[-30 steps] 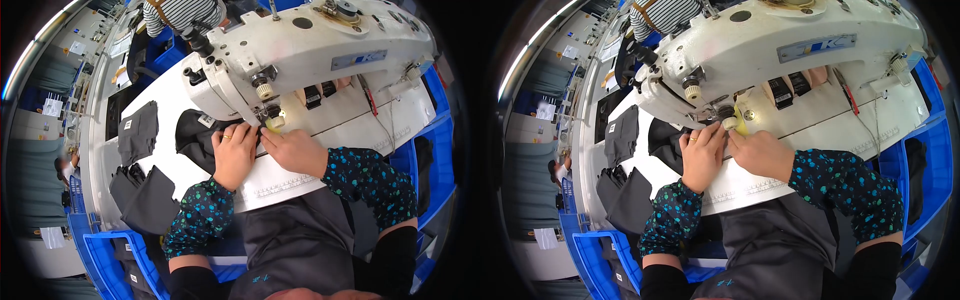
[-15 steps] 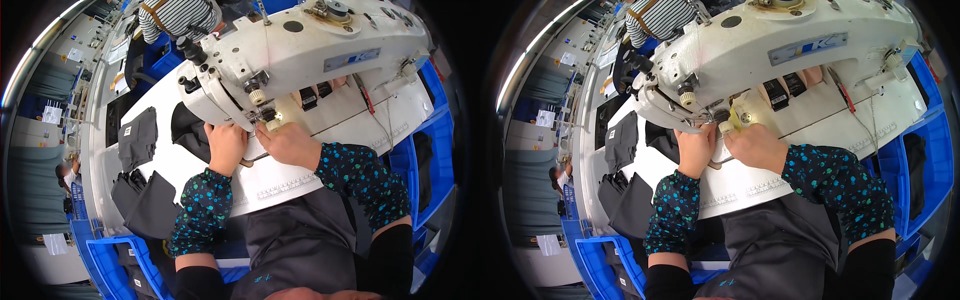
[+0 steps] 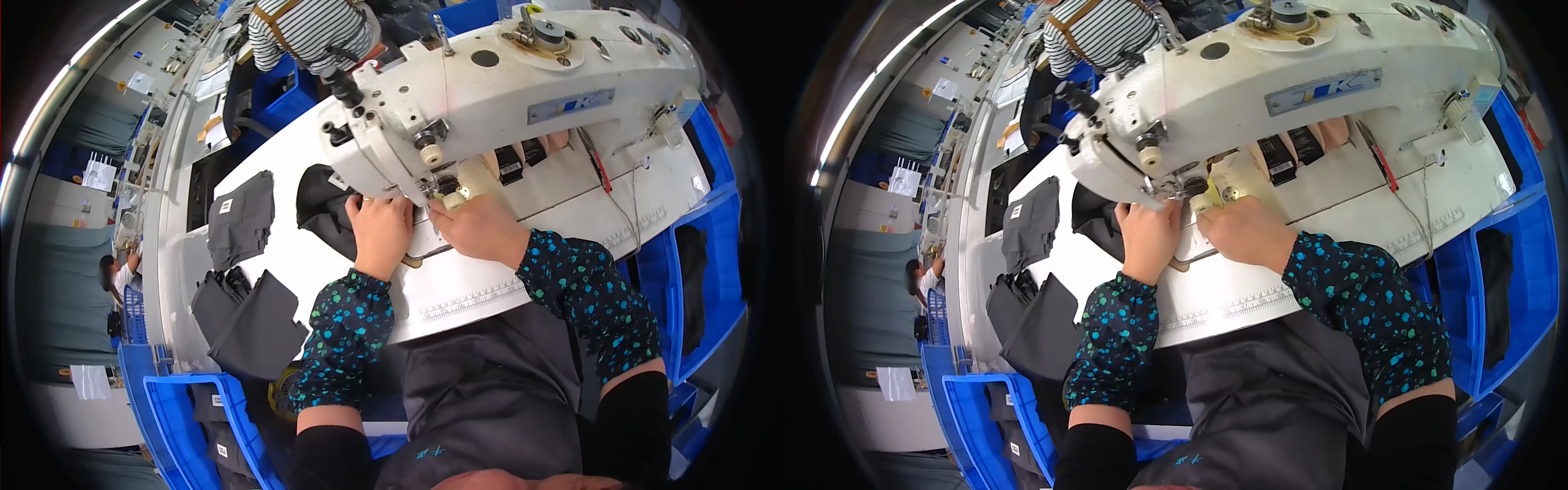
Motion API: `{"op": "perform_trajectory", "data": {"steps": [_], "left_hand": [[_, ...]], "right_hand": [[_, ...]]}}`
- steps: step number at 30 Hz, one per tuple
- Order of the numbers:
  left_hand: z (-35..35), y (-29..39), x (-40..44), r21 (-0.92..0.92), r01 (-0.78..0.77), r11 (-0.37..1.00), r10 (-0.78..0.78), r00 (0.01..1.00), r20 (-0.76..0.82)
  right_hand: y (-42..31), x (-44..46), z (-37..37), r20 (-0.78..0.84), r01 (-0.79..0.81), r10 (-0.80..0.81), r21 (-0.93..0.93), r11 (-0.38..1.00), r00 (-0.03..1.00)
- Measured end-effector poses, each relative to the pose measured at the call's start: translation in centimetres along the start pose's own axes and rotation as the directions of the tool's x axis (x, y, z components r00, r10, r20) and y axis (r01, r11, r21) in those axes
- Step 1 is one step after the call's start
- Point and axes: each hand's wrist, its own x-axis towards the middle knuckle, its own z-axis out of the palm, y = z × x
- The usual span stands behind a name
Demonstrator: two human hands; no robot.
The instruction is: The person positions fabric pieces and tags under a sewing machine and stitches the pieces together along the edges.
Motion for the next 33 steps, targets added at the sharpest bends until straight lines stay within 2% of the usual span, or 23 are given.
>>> {"op": "perform_trajectory", "data": {"steps": [2, 3, 6, 8, 10, 12, 13, 14, 15, 16, 17, 18, 19, 20, 21, 22, 23, 24, 26, 28, 30, 32, 33], "left_hand": [[-0.5, 0.4, -0.1, -0.009, 0.084, 0.996, -0.084, 0.996, 0.016], [-1.0, 0.6, -0.4, 0.052, 0.127, 0.991, -0.133, 0.983, 0.130], [-2.4, 1.8, -2.6, -0.027, 0.155, 0.987, -0.154, 0.987, 0.041], [-4.1, 3.4, -4.6, 0.010, 0.157, 0.988, -0.157, 0.985, 0.075], [-6.3, 5.2, -6.3, -0.110, 0.172, 0.979, -0.162, 0.983, 0.090], [-10.5, 6.6, -7.5, -0.220, 0.184, 0.958, -0.209, 0.973, -0.097], [-11.4, 6.0, -9.0, -0.283, 0.225, 0.932, -0.291, 0.931, -0.220], [-11.9, 5.5, -10.9, -0.302, 0.344, 0.889, -0.439, 0.825, -0.355], [-11.8, 4.2, -12.1, -0.397, 0.475, 0.785, -0.617, 0.645, -0.450], [-11.3, 1.9, -13.4, -0.554, 0.475, 0.683, -0.726, 0.524, -0.445], [-11.2, 0.5, -13.5, -0.678, 0.493, 0.545, -0.835, 0.393, -0.385], [-11.2, -1.1, -14.2, -0.679, 0.492, 0.544, -0.835, 0.394, -0.384], [-10.8, -2.7, -15.0, -0.937, 0.329, 0.118, -0.933, 0.359, 0.008], [-10.1, -4.7, -15.8, -0.917, 0.144, -0.371, -0.822, 0.408, 0.397], [-8.6, -7.1, -17.4, -0.801, 0.082, -0.593, -0.502, 0.740, 0.448], [-8.6, -6.2, -16.6, -0.798, 0.085, -0.596, -0.490, 0.749, 0.446], [-8.7, -4.7, -15.2, -0.868, 0.234, -0.438, -0.584, 0.660, 0.473], [-8.6, -3.3, -14.0, -0.878, 0.391, -0.275, -0.676, 0.571, 0.466], [-8.4, -1.8, -13.6, -0.885, 0.466, -0.013, -0.657, 0.663, 0.359], [-6.6, -3.2, -15.2, -0.798, 0.523, 0.298, -0.622, 0.741, 0.254], [-7.3, -1.2, -14.6, -0.741, 0.541, 0.397, -0.640, 0.743, 0.199], [-5.5, -1.3, -15.3, -0.875, 0.354, 0.331, -0.626, 0.776, 0.078], [-5.4, -0.5, -15.2, -0.944, 0.293, 0.152, -0.663, 0.738, 0.123]], "right_hand": [[0.1, -0.1, 0.2, 0.003, 0.017, -0.017, -0.011, 1.000, 1.000], [0.1, -0.2, 0.2, 0.012, 0.025, -0.025, -0.024, 0.999, 1.000], [-0.3, -0.5, -0.3, -0.007, -0.003, 0.003, -0.007, 1.000, 1.000], [-1.2, -0.6, -1.3, -0.019, -0.042, 0.043, 0.044, 0.998, 0.999], [-2.2, -0.8, -2.6, -0.023, -0.087, 0.090, 0.087, 0.992, 0.996], [-3.3, -1.1, -3.7, -0.034, -0.214, 0.223, 0.172, 0.962, 0.974], [-3.9, -1.4, -3.8, -0.032, -0.216, 0.224, 0.169, 0.962, 0.974], [-4.5, -1.7, -3.8, -0.072, -0.217, 0.242, 0.252, 0.943, 0.968], [-5.1, -1.9, -3.8, -0.112, -0.212, 0.262, 0.332, 0.919, 0.959], [-5.7, -1.8, -3.6, -0.109, -0.213, 0.262, 0.331, 0.919, 0.959], [-6.4, -1.4, -3.1, -0.107, -0.219, 0.286, 0.415, 0.883, 0.952], [-7.2, -1.0, -2.6, -0.105, -0.221, 0.311, 0.494, 0.841, 0.945], [-8.0, -0.5, -2.1, -0.043, -0.254, 0.328, 0.539, 0.803, 0.944], [-8.6, 0.0, -1.6, -0.049, -0.254, 0.329, 0.532, 0.808, 0.943], [-9.1, 0.4, -1.1, 0.008, -0.272, 0.303, 0.461, 0.844, 0.953], [-9.5, 0.8, -1.0, 0.067, -0.288, 0.285, 0.386, 0.877, 0.956], [-10.1, 1.0, -1.1, -0.011, -0.256, 0.270, 0.280, 0.925, 0.963], [-10.5, 0.8, -1.1, 0.000, -0.253, 0.259, 0.200, 0.946, 0.966], [-10.8, -0.1, -1.6, -0.014, -0.224, 0.230, 0.174, 0.959, 0.973], [-10.7, -1.3, -1.5, -0.043, -0.230, 0.240, 0.159, 0.960, 0.970], [-10.4, -2.6, -2.2, -0.071, -0.241, 0.258, 0.193, 0.951, 0.963], [-10.2, -3.5, -2.8, -0.084, -0.291, 0.328, 0.297, 0.909, 0.941], [-10.2, -4.2, -3.1, -0.144, -0.334, 0.439, 0.458, 0.824, 0.887]]}}
